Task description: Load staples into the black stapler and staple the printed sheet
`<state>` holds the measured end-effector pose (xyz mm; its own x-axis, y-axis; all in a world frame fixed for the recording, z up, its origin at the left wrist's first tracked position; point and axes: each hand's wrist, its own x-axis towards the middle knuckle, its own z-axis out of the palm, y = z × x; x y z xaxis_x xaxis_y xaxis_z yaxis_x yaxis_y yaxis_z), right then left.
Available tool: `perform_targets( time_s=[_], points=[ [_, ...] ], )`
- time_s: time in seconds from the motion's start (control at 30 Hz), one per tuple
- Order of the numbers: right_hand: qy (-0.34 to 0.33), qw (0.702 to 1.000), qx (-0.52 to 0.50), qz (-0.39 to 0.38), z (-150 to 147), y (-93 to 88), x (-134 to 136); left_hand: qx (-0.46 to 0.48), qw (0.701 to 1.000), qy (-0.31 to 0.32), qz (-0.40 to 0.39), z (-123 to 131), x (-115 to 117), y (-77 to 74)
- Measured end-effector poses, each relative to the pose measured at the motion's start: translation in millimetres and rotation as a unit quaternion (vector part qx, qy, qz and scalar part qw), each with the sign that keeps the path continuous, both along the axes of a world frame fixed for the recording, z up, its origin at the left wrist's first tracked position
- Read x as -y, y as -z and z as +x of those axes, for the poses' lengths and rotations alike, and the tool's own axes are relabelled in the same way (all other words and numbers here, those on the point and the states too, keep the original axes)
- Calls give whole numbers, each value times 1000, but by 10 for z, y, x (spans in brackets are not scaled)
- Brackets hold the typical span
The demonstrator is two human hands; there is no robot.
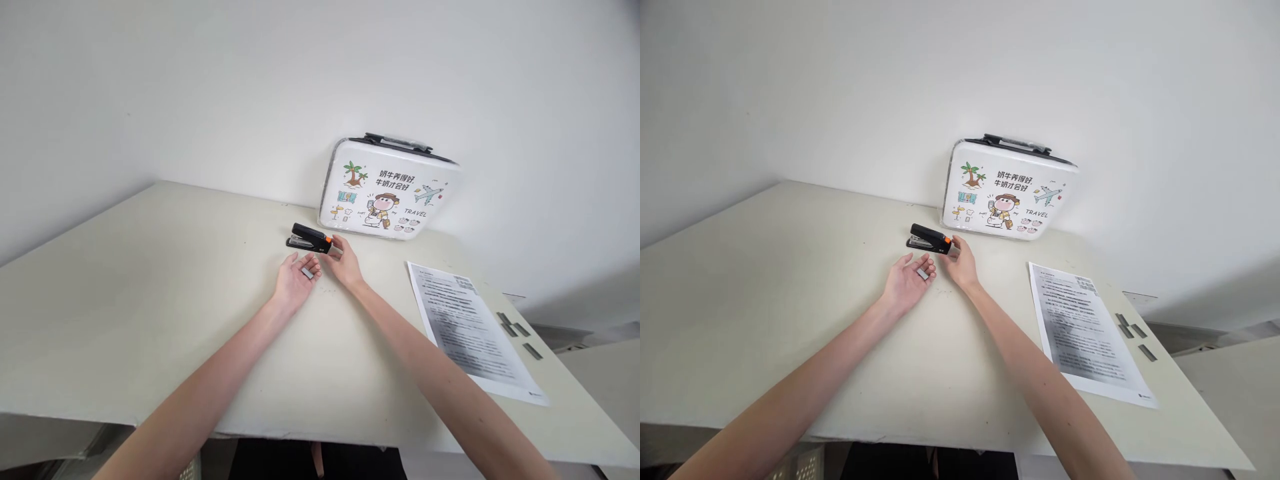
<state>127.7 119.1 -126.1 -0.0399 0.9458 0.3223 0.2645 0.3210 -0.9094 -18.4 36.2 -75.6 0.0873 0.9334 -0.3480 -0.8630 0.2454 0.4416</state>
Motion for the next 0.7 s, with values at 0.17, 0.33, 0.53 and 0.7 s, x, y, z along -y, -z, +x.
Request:
perform_targets(
  time_s=[0.17, 0.33, 0.53, 0.7],
  points=[
    [57, 996, -61, 17, 97, 16, 428, -11, 1000, 16, 7, 25, 17, -17],
    [41, 998, -10, 50, 187, -103, 882, -35, 997, 59, 25, 197, 114, -49],
    [74, 989, 97, 83, 181, -258, 1156, -67, 991, 109, 24, 368, 280, -143],
    [78, 977, 153, 127, 278, -319, 1310, -90, 973, 195, 81, 379, 320, -154]
  ],
)
